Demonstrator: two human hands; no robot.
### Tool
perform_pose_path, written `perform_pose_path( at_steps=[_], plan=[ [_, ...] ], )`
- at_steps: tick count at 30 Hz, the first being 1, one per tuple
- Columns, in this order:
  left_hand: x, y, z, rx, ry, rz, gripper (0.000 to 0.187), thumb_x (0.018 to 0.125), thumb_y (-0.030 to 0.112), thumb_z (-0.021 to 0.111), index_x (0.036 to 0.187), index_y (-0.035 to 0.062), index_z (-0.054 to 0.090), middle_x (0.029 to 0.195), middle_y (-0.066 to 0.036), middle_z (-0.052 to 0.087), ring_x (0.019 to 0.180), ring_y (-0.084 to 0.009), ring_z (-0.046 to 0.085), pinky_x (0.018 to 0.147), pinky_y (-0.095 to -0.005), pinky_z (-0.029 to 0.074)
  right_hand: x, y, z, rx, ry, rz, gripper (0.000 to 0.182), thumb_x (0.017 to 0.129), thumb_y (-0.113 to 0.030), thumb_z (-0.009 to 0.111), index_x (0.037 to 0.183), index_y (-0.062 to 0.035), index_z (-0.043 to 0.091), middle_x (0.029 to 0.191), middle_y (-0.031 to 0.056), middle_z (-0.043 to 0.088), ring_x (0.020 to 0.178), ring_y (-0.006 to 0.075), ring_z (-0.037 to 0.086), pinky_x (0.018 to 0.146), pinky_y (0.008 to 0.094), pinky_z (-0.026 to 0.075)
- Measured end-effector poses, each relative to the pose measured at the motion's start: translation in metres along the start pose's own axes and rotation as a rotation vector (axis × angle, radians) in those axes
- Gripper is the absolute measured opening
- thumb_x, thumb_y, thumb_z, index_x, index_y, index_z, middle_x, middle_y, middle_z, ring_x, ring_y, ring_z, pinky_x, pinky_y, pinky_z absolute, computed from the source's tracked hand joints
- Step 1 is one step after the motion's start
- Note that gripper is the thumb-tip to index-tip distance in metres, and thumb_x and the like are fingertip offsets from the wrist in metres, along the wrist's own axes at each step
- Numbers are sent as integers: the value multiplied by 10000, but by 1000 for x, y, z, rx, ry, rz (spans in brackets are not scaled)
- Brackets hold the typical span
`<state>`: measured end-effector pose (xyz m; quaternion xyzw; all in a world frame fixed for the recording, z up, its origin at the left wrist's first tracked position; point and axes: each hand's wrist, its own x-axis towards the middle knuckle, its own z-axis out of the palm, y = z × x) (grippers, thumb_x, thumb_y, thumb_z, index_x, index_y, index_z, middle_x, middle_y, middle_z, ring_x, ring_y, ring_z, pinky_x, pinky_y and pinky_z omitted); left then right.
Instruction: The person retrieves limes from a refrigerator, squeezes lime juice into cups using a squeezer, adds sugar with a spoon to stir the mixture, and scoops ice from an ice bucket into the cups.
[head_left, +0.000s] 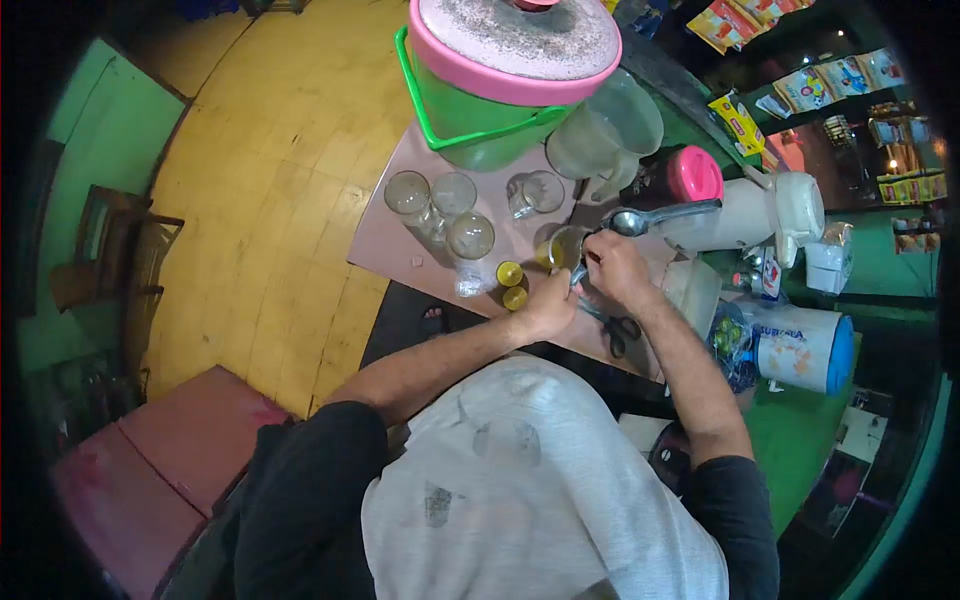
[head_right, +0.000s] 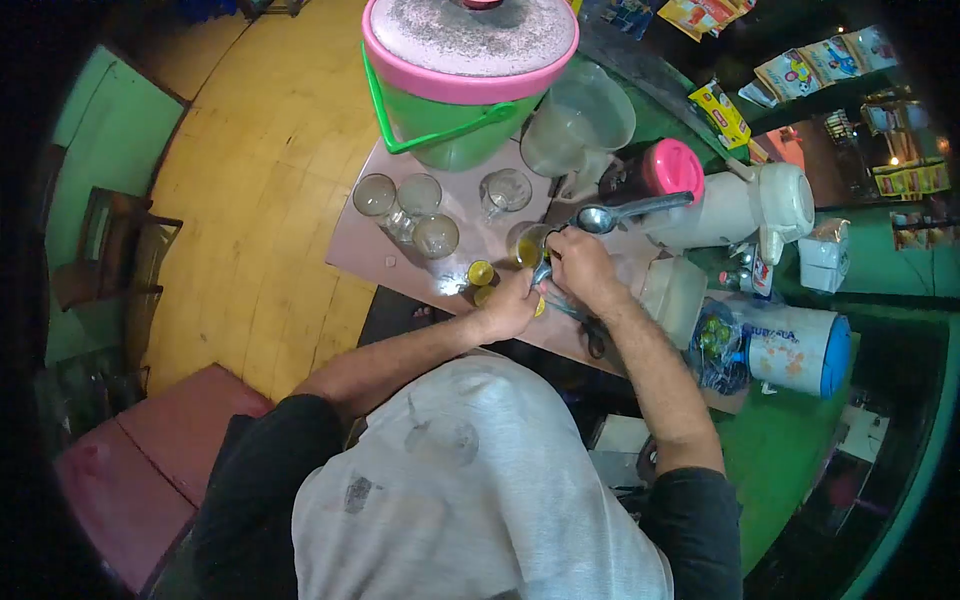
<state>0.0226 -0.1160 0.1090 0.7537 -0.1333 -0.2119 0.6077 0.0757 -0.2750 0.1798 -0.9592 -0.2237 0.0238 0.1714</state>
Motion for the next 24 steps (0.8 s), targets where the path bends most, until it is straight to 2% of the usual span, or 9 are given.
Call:
perform_pose_path(
  at_steps=[7,10,12,13,16,18,19,21,24],
  plan=[
    [-2,2,10,41,102,8,158,930,83,445,1042,-7,512,906,-235,614,890,-402,618,778,-477,469,0,7,15,47,112,-19,105,732,-34,632,837,-35,632,796,191,611,778,384,622,677,477,510],
    [-5,3,15,28,94,-40,148,932,91,464,1046,8,508,894,-228,607,883,-376,614,784,-463,468,-5,6,22,116,139,67,82,745,-42,624,826,-34,631,777,190,619,759,389,623,679,486,507],
    [-7,8,12,12,80,-112,129,955,121,471,1058,57,514,770,-130,572,711,-274,591,646,-425,477,-6,6,28,112,168,81,61,767,-48,609,821,-33,633,756,182,621,746,393,628,680,492,505],
    [-9,17,6,-281,-25,-368,114,978,177,472,1063,120,522,672,-21,475,564,-152,480,489,-350,409,-5,3,29,122,189,105,61,767,-48,609,821,-33,633,756,182,621,746,393,628,680,492,505],
    [-1,13,-2,-432,-40,-472,141,996,218,445,1079,137,527,637,38,404,506,-90,403,420,-284,318,-11,-5,25,146,237,228,88,801,-82,618,863,-30,652,785,199,637,763,408,633,684,481,513],
    [8,-10,-17,-325,-115,-449,195,1009,254,432,1111,122,534,646,34,415,520,-98,410,439,-266,320,-25,-13,23,484,502,258,118,839,-74,627,939,-18,657,835,158,667,699,277,668,641,373,528],
    [5,7,-22,-335,-135,-508,255,1002,285,440,1131,93,546,656,23,420,530,-105,417,448,-268,320,-43,-14,28,465,551,333,118,839,-74,627,939,-18,657,835,158,667,699,277,668,641,373,528],
    [8,15,-31,-404,-162,-553,318,1011,328,421,1135,70,560,665,18,426,536,-100,405,456,-260,307,-79,-22,53,906,631,514,142,880,-72,634,1002,1,625,842,90,668,676,152,649,632,292,527],
    [12,11,-39,-443,-223,-580,325,1037,343,376,1105,85,561,658,24,426,525,-89,381,450,-248,298,-167,-59,100,1111,651,843,162,901,-60,628,1038,20,599,827,50,640,682,108,620,609,253,526]
  ],
)
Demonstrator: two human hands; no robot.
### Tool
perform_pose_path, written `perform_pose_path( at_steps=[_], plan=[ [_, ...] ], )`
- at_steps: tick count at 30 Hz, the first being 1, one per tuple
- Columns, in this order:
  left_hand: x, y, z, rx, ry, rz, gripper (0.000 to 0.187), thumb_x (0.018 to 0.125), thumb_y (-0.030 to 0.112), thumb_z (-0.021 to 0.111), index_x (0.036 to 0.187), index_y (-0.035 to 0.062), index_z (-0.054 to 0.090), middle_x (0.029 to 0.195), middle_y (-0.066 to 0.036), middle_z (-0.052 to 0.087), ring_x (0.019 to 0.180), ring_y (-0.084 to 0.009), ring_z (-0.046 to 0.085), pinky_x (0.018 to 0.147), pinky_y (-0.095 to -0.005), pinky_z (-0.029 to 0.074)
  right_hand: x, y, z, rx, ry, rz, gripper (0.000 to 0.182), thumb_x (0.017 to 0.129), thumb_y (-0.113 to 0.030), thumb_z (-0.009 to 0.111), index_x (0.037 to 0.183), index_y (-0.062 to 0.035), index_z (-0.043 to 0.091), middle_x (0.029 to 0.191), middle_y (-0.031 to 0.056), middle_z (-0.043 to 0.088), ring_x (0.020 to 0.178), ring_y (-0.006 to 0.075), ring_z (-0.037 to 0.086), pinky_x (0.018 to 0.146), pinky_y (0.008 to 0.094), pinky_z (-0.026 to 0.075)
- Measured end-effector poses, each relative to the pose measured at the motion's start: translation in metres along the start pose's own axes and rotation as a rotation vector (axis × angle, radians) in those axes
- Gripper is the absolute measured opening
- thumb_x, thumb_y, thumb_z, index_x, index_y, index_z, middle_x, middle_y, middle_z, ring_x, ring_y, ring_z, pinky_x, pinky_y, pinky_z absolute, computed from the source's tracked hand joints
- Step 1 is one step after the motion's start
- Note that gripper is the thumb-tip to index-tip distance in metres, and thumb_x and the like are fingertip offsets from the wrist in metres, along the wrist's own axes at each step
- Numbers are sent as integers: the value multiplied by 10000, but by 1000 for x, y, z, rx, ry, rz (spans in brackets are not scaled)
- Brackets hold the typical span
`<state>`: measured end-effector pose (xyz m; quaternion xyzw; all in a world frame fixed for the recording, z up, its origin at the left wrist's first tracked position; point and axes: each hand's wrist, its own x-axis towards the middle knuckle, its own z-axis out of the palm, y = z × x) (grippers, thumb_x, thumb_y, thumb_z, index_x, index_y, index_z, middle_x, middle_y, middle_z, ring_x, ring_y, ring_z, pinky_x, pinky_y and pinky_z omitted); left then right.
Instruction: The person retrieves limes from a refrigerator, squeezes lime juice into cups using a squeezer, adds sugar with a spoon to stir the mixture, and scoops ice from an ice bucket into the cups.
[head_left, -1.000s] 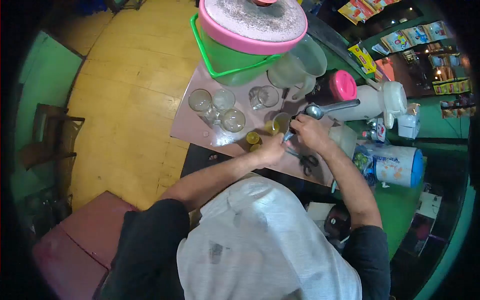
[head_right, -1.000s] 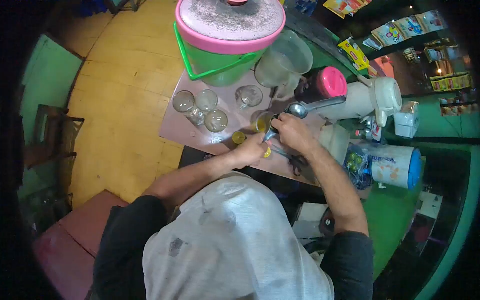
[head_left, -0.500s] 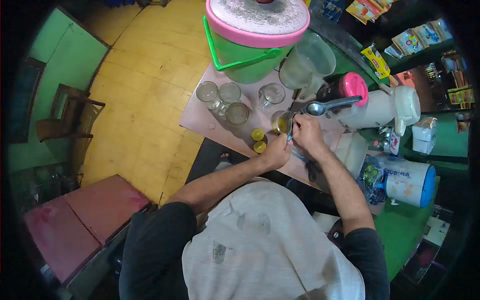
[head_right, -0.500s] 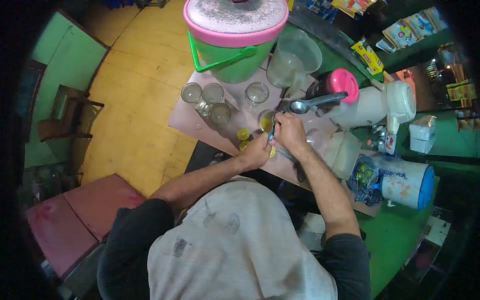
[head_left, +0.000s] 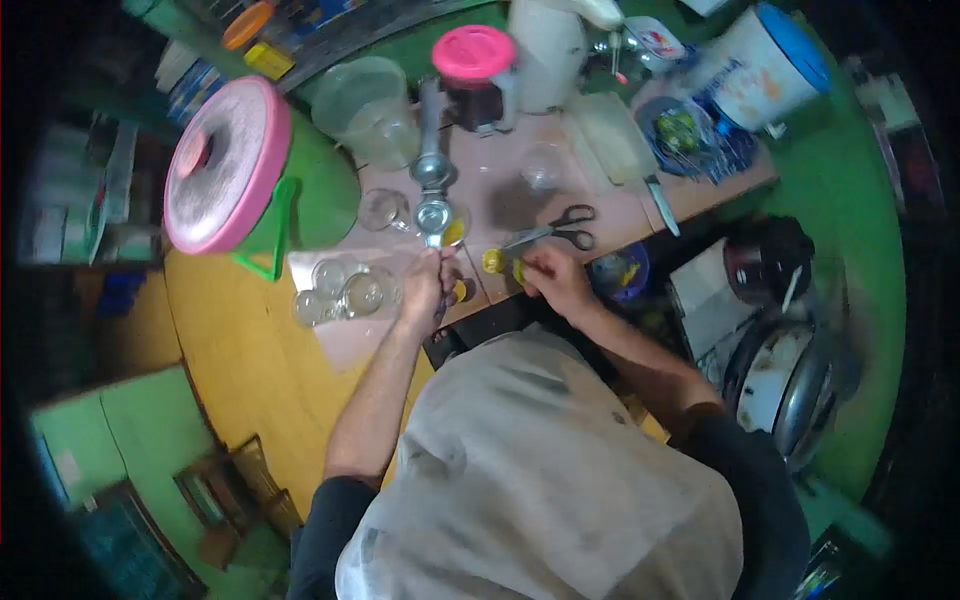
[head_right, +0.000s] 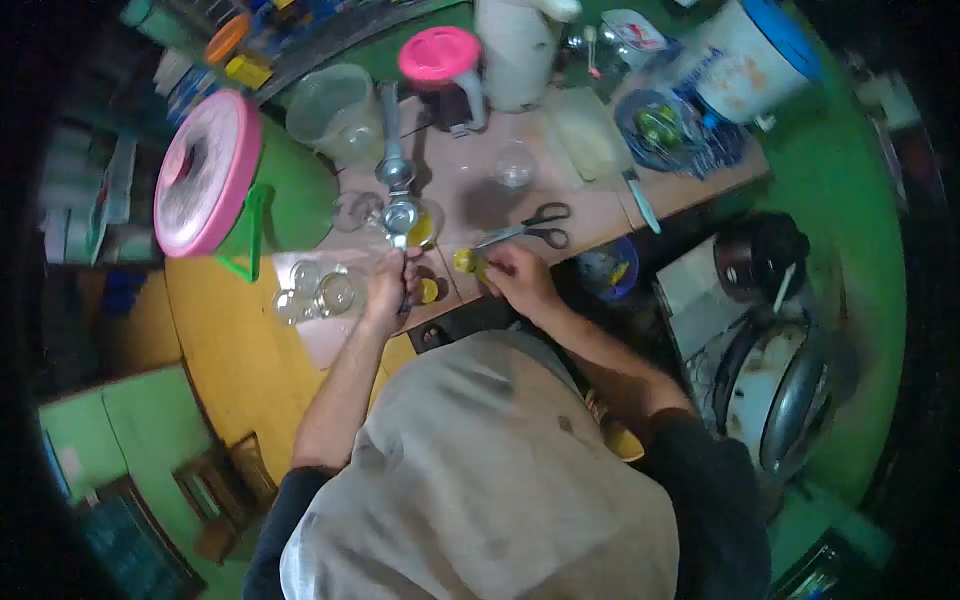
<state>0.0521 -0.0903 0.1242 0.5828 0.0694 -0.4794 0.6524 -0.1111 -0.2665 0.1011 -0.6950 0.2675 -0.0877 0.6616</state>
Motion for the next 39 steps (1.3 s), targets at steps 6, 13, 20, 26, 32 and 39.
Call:
perform_pose_path(
  at_steps=[6,13,20,26,32,39],
  plan=[
    [1,2,-18,-65,-58,-113,333,1056,351,334,1103,97,544,649,24,432,525,-88,389,433,-245,306,-119,166,-63,-180,605,40,143,842,-85,687,942,-33,598,808,56,612,633,152,609,572,277,528],
    [21,16,-36,-200,-174,-258,338,1049,419,358,1100,145,549,678,35,432,520,-83,383,418,-233,292,-56,123,-93,-74,644,308,257,857,-138,705,1072,-5,661,761,84,661,620,174,624,557,321,513],
    [18,27,-33,-160,-145,-234,317,1052,410,363,1118,160,546,688,41,429,521,-82,387,394,-235,293,4,42,69,-799,-156,-322,221,847,-125,585,1050,-63,649,993,173,650,932,353,637,765,462,515],
    [11,30,-25,52,-64,-184,312,1054,394,361,1140,162,550,669,43,439,567,-73,401,405,-232,287,30,-5,97,-1021,-99,-270,246,864,-106,539,1076,-10,618,1267,181,496,1223,397,452,974,484,422],
    [27,12,-30,62,-113,-102,340,1050,351,305,1125,144,564,642,19,425,503,-101,384,387,-263,259,53,38,57,-1062,-169,-193,322,846,-86,553,1152,4,602,1319,209,454,1235,390,441,1006,450,417],
    [6,12,-34,121,-208,20,414,1063,382,291,1072,67,559,586,-23,472,458,-131,413,424,-288,356,57,-5,37,-736,18,-469,394,699,-31,730,1061,-1,575,1065,195,551,951,361,582,852,421,493]
  ],
)
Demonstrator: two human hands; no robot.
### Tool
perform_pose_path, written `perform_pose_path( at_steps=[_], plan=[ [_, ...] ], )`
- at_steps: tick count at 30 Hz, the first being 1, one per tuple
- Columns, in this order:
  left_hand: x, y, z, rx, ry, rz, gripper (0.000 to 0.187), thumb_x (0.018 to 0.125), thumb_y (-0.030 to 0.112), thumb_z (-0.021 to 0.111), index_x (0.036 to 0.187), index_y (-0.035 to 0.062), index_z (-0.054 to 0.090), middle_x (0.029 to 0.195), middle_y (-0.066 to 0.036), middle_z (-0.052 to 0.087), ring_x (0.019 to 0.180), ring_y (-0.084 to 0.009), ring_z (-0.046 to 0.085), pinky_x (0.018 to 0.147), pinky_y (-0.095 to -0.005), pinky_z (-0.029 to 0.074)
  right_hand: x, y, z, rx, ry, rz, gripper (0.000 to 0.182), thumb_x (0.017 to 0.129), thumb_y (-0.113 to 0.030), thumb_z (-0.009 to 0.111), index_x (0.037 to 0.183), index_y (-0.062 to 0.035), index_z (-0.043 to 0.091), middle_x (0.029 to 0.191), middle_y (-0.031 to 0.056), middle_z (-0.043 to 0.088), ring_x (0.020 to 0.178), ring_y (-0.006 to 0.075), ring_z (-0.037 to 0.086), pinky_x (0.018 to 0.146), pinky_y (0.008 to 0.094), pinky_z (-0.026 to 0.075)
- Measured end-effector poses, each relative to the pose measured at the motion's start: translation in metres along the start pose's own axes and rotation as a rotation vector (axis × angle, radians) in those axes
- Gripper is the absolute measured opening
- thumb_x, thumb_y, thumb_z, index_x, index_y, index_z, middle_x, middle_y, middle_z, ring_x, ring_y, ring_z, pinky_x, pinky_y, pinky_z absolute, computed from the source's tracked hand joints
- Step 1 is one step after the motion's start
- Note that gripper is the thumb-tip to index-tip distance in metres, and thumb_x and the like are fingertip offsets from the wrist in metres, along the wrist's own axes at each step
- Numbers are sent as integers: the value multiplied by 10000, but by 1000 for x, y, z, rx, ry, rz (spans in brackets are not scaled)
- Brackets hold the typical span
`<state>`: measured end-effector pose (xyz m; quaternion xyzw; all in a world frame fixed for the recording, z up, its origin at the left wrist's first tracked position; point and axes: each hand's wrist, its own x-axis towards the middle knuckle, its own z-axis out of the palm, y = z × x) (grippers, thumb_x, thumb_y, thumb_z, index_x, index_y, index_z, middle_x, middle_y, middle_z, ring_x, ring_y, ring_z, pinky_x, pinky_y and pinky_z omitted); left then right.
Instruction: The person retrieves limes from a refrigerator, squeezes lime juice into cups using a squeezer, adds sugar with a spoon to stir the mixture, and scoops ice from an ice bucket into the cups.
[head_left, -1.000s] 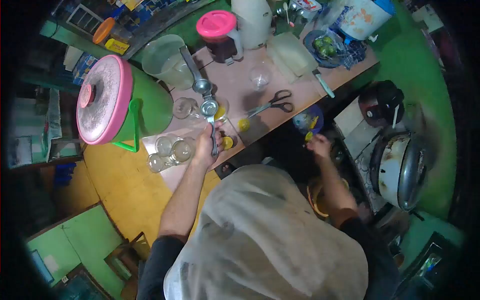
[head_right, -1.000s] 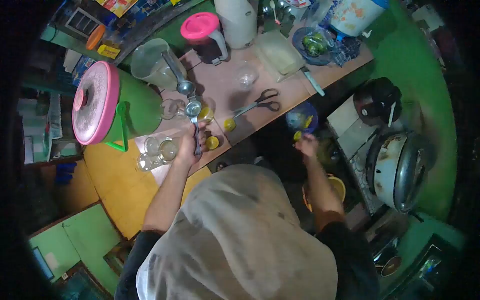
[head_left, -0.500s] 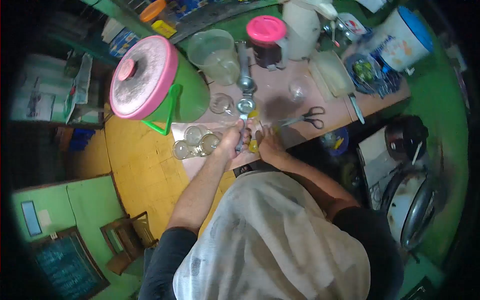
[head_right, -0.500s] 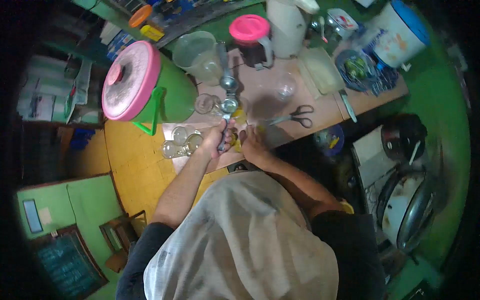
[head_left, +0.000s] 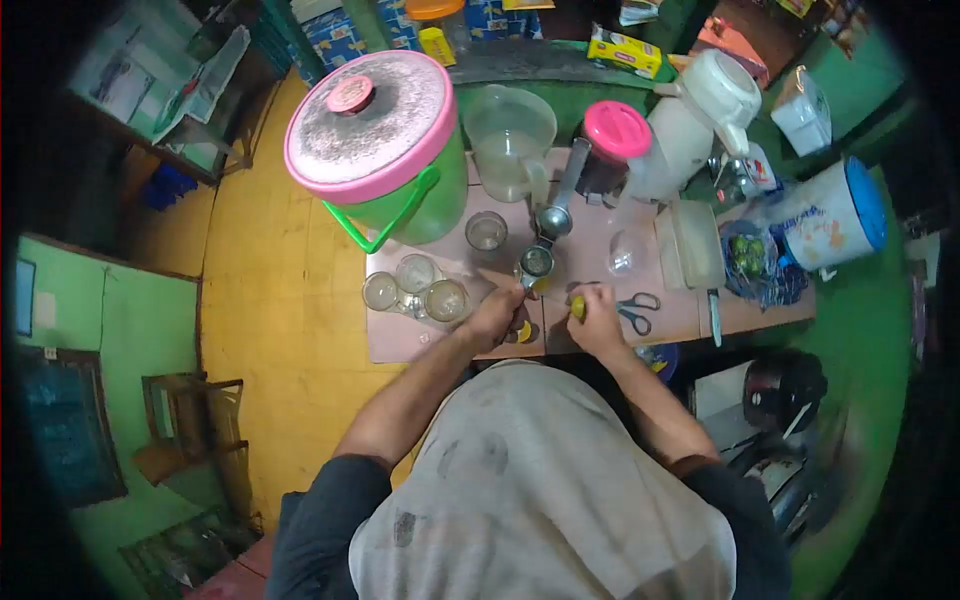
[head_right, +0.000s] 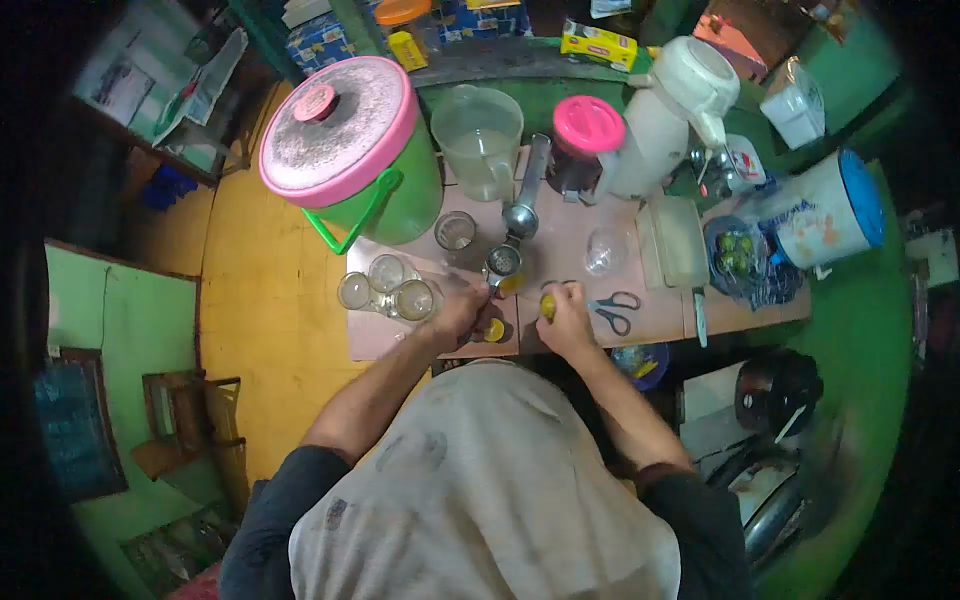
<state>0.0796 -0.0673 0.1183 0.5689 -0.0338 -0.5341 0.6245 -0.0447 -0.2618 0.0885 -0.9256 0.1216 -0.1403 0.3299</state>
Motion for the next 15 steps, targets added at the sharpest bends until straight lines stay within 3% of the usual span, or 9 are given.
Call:
perform_pose_path(
  at_steps=[1,3,4,5,7,8,9,11,15],
  plan=[
    [-4,2,1,-14,6,10,414,1063,382,291,1072,67,559,586,-23,472,458,-131,413,424,-288,356,8,-11,-11,-6,-11,-13,394,699,-31,730,1061,-1,575,1065,195,551,951,361,582,852,421,493],
    [-11,4,4,28,10,-14,387,1065,367,294,1090,73,545,595,-8,446,457,-119,384,414,-292,342,28,-38,-31,261,66,143,348,711,-107,756,999,-41,571,942,152,574,885,352,608,769,421,506],
    [-13,4,7,20,11,-8,387,1065,367,294,1090,73,545,595,-8,446,457,-119,384,414,-292,342,37,-55,-36,356,95,121,370,706,-138,780,995,-42,569,872,136,600,844,329,612,773,416,503],
    [-14,3,10,35,23,-26,369,1063,364,303,1096,80,537,607,-3,433,453,-117,371,406,-287,332,46,-61,-34,352,90,114,370,706,-138,780,995,-42,569,872,136,600,844,329,612,773,416,503],
    [-20,5,15,43,39,-40,351,1062,361,312,1102,88,529,620,3,420,449,-114,358,399,-282,323,62,-74,-29,181,87,-118,389,711,-141,785,1027,-41,582,949,128,626,869,291,611,796,396,493],
    [-24,5,17,-28,24,-24,329,1054,359,337,1078,93,530,622,5,431,455,-112,368,392,-280,325,64,-83,-29,98,43,-97,364,716,-167,782,1005,-31,608,999,133,641,975,314,595,856,421,475],
    [-27,7,17,-99,9,-5,309,1046,357,362,1053,99,531,623,8,443,462,-109,378,385,-278,327,64,-79,-23,95,39,-105,364,716,-167,782,1005,-31,608,999,133,641,975,314,595,856,421,475],
    [-31,9,15,-39,17,16,302,1046,352,361,1049,101,529,640,10,450,482,-105,389,399,-279,337,63,-67,-5,66,182,-332,334,702,-161,770,979,-40,629,1029,137,648,1023,342,563,897,453,450],
    [-36,6,12,47,-12,69,297,1047,341,354,1058,96,524,681,17,454,546,-93,415,442,-286,360,53,-77,-3,105,201,-151,234,692,-134,779,888,-55,678,968,111,599,1001,317,524,865,422,428]
  ],
)
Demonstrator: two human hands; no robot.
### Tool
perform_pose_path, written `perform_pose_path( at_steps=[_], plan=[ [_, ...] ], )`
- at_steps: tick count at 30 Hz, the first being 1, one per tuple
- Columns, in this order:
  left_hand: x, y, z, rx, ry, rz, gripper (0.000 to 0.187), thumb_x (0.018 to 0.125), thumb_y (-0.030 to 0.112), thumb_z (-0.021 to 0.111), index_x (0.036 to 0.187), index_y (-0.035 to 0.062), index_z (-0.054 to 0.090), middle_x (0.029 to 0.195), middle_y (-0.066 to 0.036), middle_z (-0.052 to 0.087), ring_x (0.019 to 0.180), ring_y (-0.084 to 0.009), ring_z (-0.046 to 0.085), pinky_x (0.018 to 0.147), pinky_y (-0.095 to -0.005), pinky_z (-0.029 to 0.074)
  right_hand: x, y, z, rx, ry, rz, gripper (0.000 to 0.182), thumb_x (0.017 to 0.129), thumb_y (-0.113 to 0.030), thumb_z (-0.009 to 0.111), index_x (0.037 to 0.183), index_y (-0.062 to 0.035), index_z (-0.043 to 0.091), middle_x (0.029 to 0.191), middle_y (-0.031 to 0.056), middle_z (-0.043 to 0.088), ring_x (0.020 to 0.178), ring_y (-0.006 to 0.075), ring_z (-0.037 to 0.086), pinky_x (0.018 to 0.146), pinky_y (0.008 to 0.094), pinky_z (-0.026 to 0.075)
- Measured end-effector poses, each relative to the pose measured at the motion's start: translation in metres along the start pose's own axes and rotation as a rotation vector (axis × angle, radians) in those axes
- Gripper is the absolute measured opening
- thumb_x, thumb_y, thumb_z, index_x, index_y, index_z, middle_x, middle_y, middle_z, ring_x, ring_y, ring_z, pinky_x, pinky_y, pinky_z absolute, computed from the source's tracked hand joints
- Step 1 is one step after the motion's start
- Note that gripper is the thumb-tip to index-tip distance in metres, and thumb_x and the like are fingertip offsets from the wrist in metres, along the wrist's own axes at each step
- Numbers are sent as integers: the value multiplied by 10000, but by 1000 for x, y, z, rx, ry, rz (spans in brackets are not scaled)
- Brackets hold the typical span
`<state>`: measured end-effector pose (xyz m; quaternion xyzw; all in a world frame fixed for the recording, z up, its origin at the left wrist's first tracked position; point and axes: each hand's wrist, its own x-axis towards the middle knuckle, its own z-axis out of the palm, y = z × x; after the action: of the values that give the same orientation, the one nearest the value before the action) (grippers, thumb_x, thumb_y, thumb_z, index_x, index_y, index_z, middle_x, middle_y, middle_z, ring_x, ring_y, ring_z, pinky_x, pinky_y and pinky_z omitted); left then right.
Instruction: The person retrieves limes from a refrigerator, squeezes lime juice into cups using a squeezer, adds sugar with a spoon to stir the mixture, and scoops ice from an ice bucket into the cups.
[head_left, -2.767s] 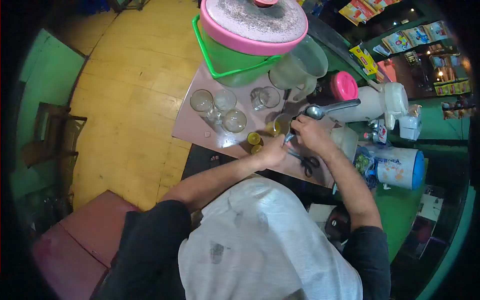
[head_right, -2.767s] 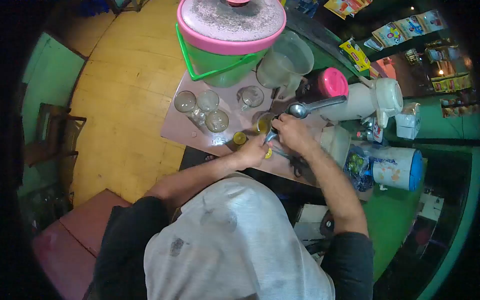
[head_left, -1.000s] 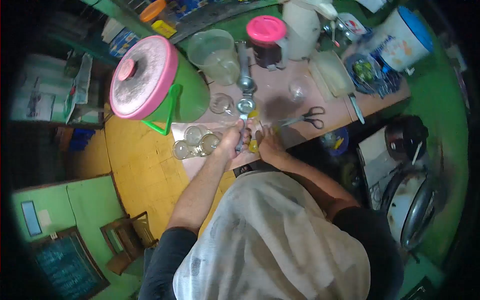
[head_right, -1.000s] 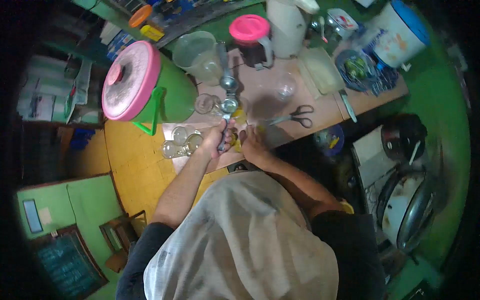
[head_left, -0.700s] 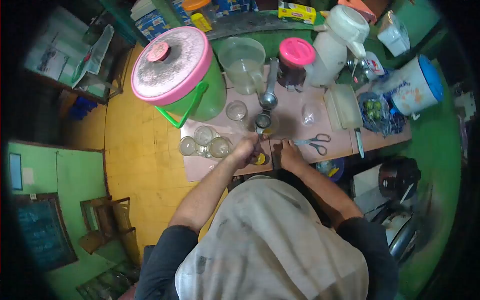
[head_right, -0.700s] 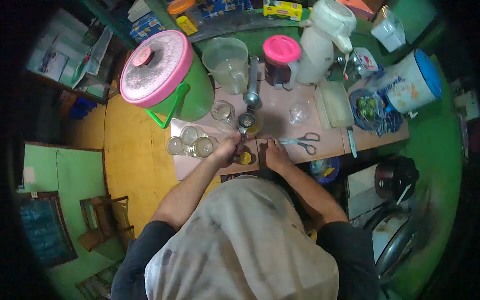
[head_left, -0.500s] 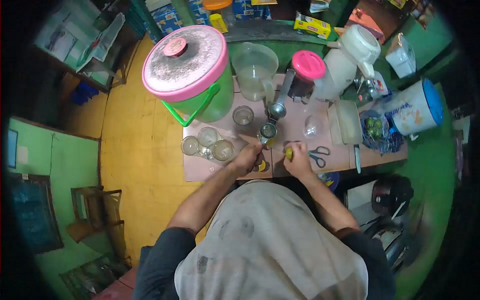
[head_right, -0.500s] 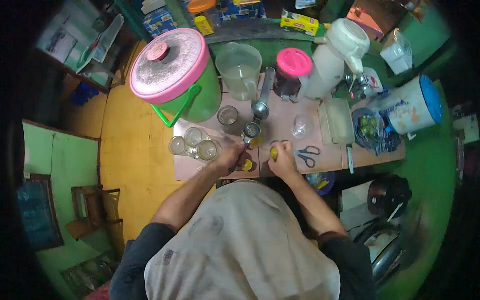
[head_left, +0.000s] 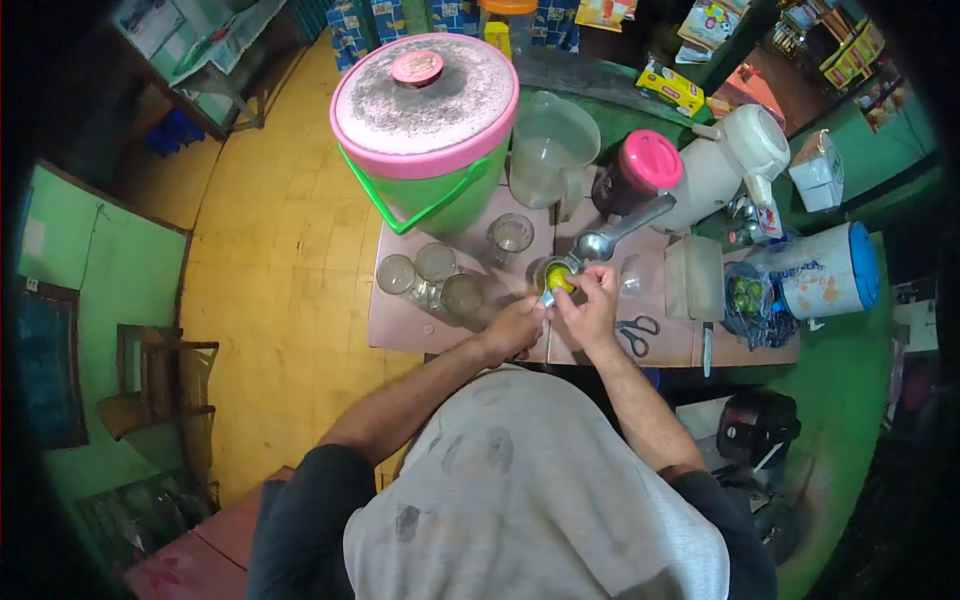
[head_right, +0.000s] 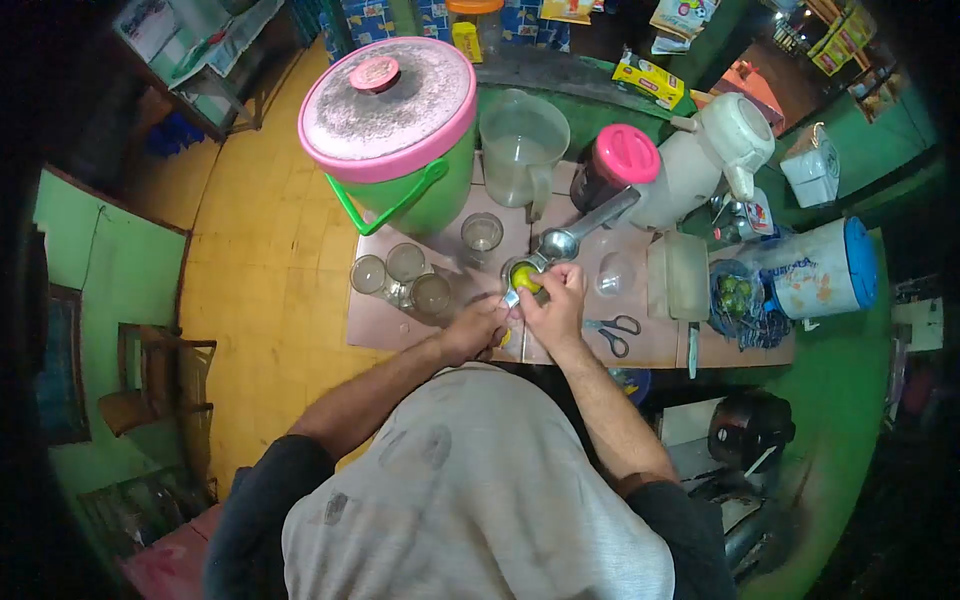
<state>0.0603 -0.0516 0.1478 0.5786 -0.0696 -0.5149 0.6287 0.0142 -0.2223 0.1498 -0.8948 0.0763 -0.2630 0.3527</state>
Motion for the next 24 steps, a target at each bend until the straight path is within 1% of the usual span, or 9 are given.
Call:
perform_pose_path(
  at_steps=[2,4,5,8,10,12,14,16,24],
  plan=[
    [6,-7,1,-36,-7,25,299,1050,349,344,1072,102,512,672,17,439,535,-95,395,432,-286,350,5,-2,2,-44,44,-11,234,682,-137,804,860,-44,683,857,90,571,872,258,531,768,383,439],
    [10,-14,0,-68,-24,46,301,1054,358,335,1086,108,500,663,16,423,524,-98,375,422,-285,340,12,-1,1,68,-204,452,252,681,-145,831,859,-41,686,755,37,546,719,170,513,650,328,434],
    [13,-17,-1,-86,-23,25,302,1054,332,338,1079,88,513,675,15,437,539,-96,394,446,-281,354,11,9,6,179,-205,529,249,690,-141,843,861,-44,691,678,-23,500,610,103,451,561,281,395],
    [12,-12,4,-154,-22,-46,294,1055,326,344,1088,91,518,677,16,436,544,-98,391,464,-274,349,8,28,14,228,-224,512,239,697,-123,839,879,-55,700,675,-50,484,610,77,438,550,261,378],
    [12,-9,4,-202,-19,-101,287,1056,345,347,1104,113,508,665,18,420,534,-101,367,458,-272,331,12,23,2,224,-248,472,187,757,-154,810,863,-45,701,682,-38,511,619,70,462,548,263,391],
    [13,-9,1,-199,-2,-23,300,1050,362,355,1093,115,520,659,19,415,535,-99,360,463,-271,317,25,18,-15,478,-171,720,209,863,-211,729,982,-45,684,712,-33,543,619,66,488,546,263,413],
    [16,3,-11,-204,-15,-125,320,1039,376,358,1103,115,533,652,22,412,535,-100,356,460,-276,311,42,35,-32,707,-16,737,317,949,-265,637,1185,-56,600,773,-6,580,620,80,515,558,269,444],
    [15,19,-24,-108,-32,-143,295,1037,293,358,1086,81,557,632,26,444,538,-93,414,438,-275,335,67,19,-56,943,58,778,441,979,-308,594,1334,-79,470,830,27,596,619,97,522,579,270,458],
    [-3,64,-34,116,-128,-65,330,1028,334,372,1086,74,567,641,29,427,532,-74,392,450,-244,321,80,-26,-83,1194,-94,597,580,1026,-477,412,1468,-119,302,903,80,611,691,135,609,646,290,510]
  ],
)
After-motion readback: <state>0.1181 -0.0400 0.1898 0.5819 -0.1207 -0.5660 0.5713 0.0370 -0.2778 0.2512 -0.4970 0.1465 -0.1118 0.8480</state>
